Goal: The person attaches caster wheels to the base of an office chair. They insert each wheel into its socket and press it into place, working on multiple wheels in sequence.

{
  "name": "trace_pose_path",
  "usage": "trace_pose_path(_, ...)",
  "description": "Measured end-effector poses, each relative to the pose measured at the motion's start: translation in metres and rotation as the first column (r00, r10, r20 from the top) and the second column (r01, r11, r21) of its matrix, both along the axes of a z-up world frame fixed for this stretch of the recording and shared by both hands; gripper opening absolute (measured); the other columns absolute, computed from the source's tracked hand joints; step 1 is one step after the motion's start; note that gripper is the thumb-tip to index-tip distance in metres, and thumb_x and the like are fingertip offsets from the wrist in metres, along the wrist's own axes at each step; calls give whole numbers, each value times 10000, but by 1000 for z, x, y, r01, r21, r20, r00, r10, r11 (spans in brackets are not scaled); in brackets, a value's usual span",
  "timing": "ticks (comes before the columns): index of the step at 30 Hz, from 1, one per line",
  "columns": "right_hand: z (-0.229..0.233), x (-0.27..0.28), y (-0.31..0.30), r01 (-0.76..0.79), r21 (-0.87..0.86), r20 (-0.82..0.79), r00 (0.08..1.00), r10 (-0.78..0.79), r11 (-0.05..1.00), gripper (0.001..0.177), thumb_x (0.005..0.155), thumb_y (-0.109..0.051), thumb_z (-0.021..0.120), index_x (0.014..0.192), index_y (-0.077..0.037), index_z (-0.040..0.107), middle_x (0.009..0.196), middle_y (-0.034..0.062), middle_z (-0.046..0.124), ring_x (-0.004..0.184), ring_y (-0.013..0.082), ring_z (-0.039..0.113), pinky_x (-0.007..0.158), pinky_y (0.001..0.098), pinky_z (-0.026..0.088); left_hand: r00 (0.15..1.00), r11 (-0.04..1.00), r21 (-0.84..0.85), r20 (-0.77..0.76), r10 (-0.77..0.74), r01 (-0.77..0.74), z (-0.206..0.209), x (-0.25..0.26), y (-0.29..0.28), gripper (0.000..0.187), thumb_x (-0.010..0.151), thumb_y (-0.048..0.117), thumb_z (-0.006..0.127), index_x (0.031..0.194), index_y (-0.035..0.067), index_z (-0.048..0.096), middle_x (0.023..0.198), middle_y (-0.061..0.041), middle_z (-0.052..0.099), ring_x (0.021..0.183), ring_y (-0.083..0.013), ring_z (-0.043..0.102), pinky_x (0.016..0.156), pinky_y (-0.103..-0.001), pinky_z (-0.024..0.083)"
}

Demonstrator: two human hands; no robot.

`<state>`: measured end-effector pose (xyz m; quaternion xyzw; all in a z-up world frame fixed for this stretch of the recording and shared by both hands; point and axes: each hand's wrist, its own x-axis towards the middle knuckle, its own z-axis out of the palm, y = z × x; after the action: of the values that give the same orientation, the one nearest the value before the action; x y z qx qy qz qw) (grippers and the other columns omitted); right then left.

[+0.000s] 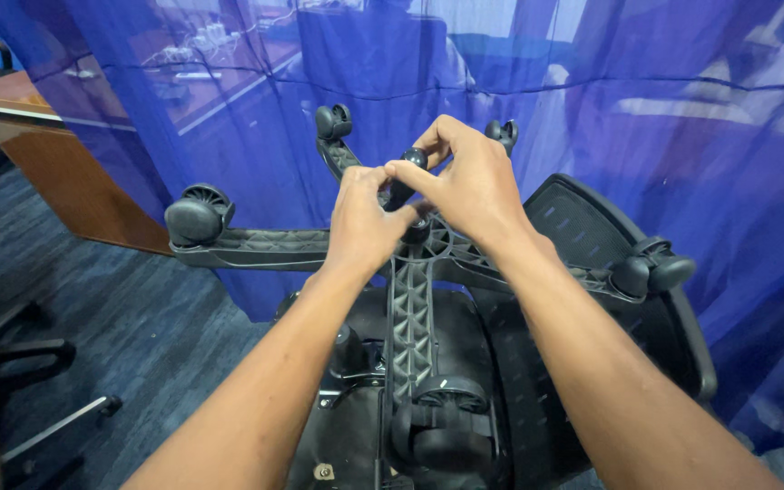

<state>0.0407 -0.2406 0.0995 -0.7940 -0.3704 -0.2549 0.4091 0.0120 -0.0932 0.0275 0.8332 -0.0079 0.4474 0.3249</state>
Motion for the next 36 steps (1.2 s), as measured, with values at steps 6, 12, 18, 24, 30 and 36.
trace_pose_path(6,-3,-1,-9,-353,158,-281,879,385,922,358,871,-172,629,1226,-127,649,1001,-53,715,674,34,681,599,243,596,961,912,-359,-110,-253,198,-1,-2,4,440,813,238,805,1130,33,577,1013,-86,755,988,-185,763,833,-340,578)
trace_pose_path(12,-6,10,-9,-48,55,-83,995,53,997,286,864,-271,837,1038,-53,774,823,58,749,644,93,673,599,280,531,948,922,-283,-98,-302,264,-6,5,-4,481,773,231,863,1134,31,616,1037,-92,742,993,-196,729,869,-332,545)
trace_pose_path(18,-11,10,-12,4,72,-71,997,1,997,285,895,-267,827,1007,-21,735,857,59,747,634,136,638,595,297,516,980,999,-52,-199,-17,6,-3,16,-10,423,776,183,863,1145,41,711,1012,-176,691,923,-279,678,820,-374,518)
trace_pose_path(24,0,0,-21,-320,67,-239,915,326,945,326,900,-118,613,1214,-91,698,880,10,745,707,85,714,661,251,592,879,795,-447,-42,-476,409,-2,4,5,385,865,141,749,1183,55,549,1101,-81,741,1016,-150,742,866,-297,576)
trace_pose_path(30,7,0,-7,-6,-16,-105,994,5,1000,301,843,-242,869,1011,-15,763,810,92,753,701,122,665,650,292,557,974,959,-215,-95,-207,182,-1,0,0,452,759,156,877,1127,32,645,1059,-93,745,1003,-192,723,874,-325,534)
trace_pose_path(36,3,0,-3,-401,109,-188,890,415,910,329,884,-166,659,1197,-72,694,950,14,761,696,50,701,646,224,590,973,967,-201,-134,-186,157,-2,-4,16,358,835,162,818,1152,60,688,1065,-103,708,929,-175,733,832,-313,567)
